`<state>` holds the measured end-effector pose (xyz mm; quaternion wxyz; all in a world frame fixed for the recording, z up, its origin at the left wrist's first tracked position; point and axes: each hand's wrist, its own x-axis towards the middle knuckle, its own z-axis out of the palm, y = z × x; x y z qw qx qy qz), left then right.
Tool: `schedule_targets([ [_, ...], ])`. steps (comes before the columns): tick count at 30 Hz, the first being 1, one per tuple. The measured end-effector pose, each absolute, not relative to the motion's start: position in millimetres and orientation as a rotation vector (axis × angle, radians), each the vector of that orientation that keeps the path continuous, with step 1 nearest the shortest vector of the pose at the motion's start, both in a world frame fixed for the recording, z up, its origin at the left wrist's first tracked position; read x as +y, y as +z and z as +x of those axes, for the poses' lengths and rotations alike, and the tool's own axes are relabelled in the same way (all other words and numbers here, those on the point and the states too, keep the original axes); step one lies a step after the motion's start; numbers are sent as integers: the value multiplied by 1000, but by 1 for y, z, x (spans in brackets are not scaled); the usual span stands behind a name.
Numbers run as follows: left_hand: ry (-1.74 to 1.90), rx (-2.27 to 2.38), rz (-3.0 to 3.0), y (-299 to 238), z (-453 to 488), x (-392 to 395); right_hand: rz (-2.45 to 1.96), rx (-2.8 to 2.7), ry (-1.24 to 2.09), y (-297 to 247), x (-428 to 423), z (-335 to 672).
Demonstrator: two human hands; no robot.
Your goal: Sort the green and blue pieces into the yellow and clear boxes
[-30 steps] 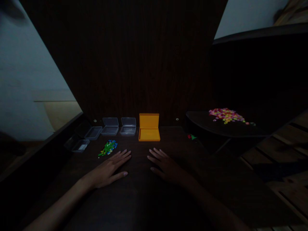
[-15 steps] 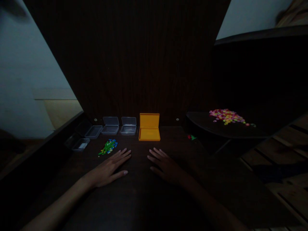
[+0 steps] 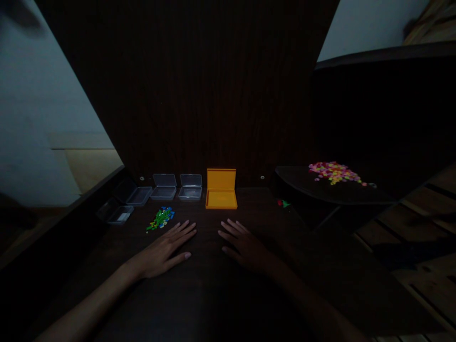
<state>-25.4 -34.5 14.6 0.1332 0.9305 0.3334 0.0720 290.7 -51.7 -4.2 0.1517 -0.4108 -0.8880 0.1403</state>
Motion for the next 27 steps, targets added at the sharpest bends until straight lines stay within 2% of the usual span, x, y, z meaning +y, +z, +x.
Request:
schedule_targets([
  [27, 218, 972, 2673, 18, -24, -34, -1207, -2587, 451, 6, -53, 288],
])
